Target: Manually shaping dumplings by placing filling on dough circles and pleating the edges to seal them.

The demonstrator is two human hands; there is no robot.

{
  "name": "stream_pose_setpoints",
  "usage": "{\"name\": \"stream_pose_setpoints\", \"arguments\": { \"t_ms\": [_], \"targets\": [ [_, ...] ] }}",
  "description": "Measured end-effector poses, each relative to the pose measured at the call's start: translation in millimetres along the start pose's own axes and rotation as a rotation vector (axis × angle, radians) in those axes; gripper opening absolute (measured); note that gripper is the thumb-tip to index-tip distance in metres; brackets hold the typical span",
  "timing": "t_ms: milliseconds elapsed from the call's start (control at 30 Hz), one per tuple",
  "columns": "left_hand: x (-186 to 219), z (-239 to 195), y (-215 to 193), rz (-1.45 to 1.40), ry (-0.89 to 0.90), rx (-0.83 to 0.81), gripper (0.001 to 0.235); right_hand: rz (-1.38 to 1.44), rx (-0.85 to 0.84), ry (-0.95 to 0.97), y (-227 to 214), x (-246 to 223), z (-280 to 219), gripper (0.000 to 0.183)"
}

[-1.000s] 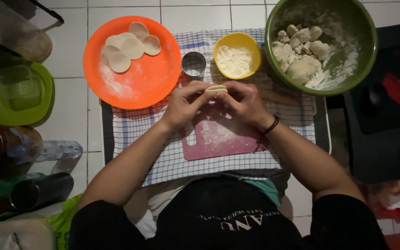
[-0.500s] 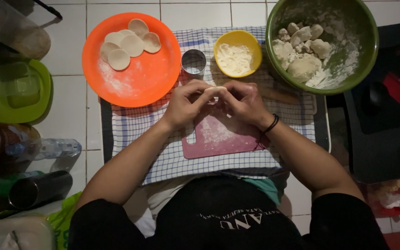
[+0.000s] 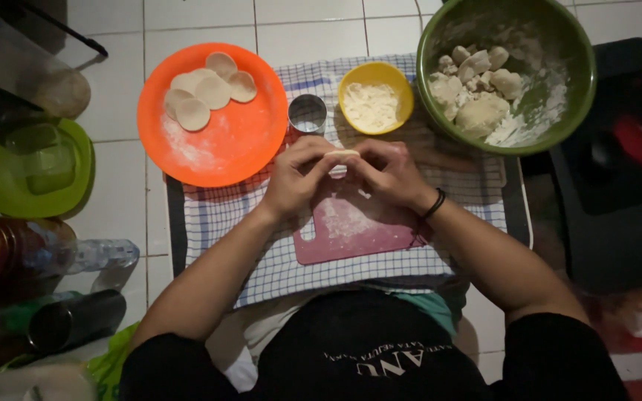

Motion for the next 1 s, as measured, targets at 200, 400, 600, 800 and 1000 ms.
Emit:
{"name": "stream_pose_setpoints", "arguments": {
  "t_ms": [200, 400, 600, 800, 1000],
  "targets": [
    [6, 2, -5, 0.093, 0.016, -0.021, 0.012, 0.009, -0.059, -0.002, -1, -7, 2, 0.017],
    [2, -1, -4, 0.193, 0.071, -0.002, 0.011, -0.016, 0.005, 0.068, 7, -36, 5, 0.02],
    [-15, -4, -8, 0.399, 0.115, -0.07, 0.014, -0.284, 0.041, -0.021, 0, -48, -4, 0.025],
    [-13, -10, -5, 0.424, 0.046, -0.196, 0.019, -0.38, -0.035, 0.003, -4, -55, -11, 0.037],
    [8, -11, 1, 0.495, -0.028, -0.198, 0.017, -0.298, -0.101, 0.041, 0, -30, -17, 0.039]
  ]
}}
Point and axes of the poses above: each hand's wrist, its own z-axis towards the middle knuckle, its own y-axis out of the palm, x = y × z, the point moved 2 cm from there along z, towards the middle knuckle, and after that the axes turned 5 degrees about -x, right-handed, at the moved point
